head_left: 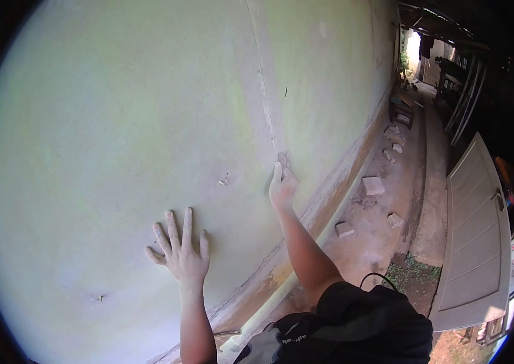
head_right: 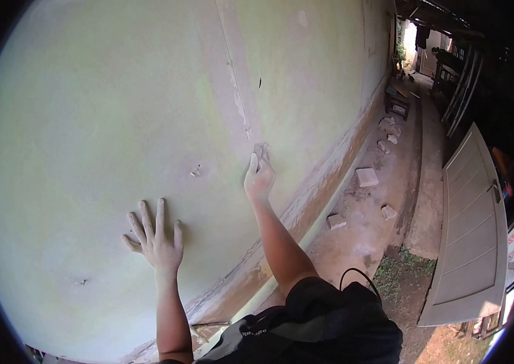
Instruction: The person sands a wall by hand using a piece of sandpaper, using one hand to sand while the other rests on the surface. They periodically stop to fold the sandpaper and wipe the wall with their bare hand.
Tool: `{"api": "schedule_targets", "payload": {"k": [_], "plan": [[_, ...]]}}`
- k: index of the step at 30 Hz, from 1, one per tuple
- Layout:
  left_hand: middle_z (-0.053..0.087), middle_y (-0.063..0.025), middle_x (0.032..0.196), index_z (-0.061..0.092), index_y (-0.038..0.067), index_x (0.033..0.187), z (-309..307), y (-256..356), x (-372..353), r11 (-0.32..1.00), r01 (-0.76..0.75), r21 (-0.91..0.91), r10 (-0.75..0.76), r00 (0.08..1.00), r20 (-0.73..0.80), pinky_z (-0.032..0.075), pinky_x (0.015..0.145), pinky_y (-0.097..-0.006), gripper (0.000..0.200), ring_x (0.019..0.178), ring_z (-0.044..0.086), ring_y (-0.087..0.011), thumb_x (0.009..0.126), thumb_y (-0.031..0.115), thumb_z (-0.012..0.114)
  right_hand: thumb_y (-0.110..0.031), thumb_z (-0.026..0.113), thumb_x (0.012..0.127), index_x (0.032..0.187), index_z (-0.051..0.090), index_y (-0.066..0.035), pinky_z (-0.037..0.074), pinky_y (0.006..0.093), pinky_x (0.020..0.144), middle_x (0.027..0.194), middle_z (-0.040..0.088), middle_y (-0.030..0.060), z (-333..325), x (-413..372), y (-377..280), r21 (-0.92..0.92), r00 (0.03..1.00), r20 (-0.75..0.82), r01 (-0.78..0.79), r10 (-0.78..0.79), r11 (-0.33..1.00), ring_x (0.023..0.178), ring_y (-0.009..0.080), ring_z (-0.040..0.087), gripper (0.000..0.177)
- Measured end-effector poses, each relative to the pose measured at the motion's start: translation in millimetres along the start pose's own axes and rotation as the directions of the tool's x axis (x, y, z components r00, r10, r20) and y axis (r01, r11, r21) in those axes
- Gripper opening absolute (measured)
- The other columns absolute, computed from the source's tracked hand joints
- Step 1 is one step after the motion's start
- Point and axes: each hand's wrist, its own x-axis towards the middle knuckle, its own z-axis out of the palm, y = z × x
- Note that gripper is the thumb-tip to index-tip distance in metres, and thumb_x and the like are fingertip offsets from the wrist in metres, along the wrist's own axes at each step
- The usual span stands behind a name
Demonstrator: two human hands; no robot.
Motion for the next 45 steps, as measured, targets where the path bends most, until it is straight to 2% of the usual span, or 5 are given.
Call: {"api": "schedule_targets", "payload": {"k": [20,27,32,39,45], "plan": [[0.015,-0.0145,0.177,0.034,0.036,0.166,16.4,24.8,-1.2,0.991,0.131,-0.041,-0.128,0.989,0.074,-0.001,0.118,-0.0782,0.085,0.161,0.004,-0.0480,0.091,0.058,0.069,-0.012,0.057,0.106,0.130,0.066,0.011,0.040,0.0432,0.120,0.153,0.050,0.0309,2.8,-88.4,-39.0,0.088,0.969,0.164,0.170,-0.182,0.982,0.148,0.0437,0.044,0.035],[0.015,-0.0114,0.177,0.033,0.039,0.165,8.6,24.3,-5.5,0.985,0.152,-0.085,-0.140,0.981,0.135,0.000,0.119,-0.0771,0.089,0.162,0.005,-0.0461,0.088,0.056,0.074,-0.011,0.057,0.105,0.132,0.065,0.012,0.041,0.0434,0.119,0.149,0.054,0.0305,-7.6,-22.7,26.2,0.013,0.979,0.006,-0.203,0.203,0.979,0.147,0.0428,0.045,0.036],[0.016,-0.0095,0.177,0.034,0.041,0.164,9.0,27.2,-0.6,0.972,0.196,-0.128,-0.178,0.975,0.136,0.001,0.120,-0.0772,0.092,0.162,0.007,-0.0446,0.085,0.052,0.079,-0.009,0.057,0.105,0.135,0.064,0.010,0.040,0.0433,0.119,0.150,0.053,0.0306,6.0,-97.1,-16.1,0.063,0.995,0.083,0.049,-0.055,0.997,0.148,0.0414,0.044,0.036],[0.016,-0.0093,0.177,0.033,0.044,0.164,-3.0,24.1,-3.0,0.958,0.230,-0.169,-0.188,0.954,0.234,0.003,0.123,-0.0735,0.094,0.162,0.009,-0.0426,0.083,0.047,0.082,-0.009,0.058,0.104,0.127,0.069,0.009,0.045,0.0413,0.115,0.140,0.061,0.0322,-12.7,-18.0,-11.7,-0.038,0.857,0.049,-0.512,0.514,0.858,0.146,0.0393,0.047,0.031],[0.017,-0.0081,0.177,0.028,0.033,0.168,-4.2,18.0,-6.8,0.920,0.336,-0.204,-0.292,0.931,0.217,0.001,0.122,-0.0737,0.100,0.162,0.010,-0.0407,0.085,0.050,0.081,-0.011,0.058,0.105,0.130,0.068,0.008,0.044,0.0387,0.116,0.144,0.058,0.0326,-2.3,-95.3,-49.0,0.030,0.988,0.152,-0.007,0.002,1.000,0.145,0.0405,0.049,0.033]]}}
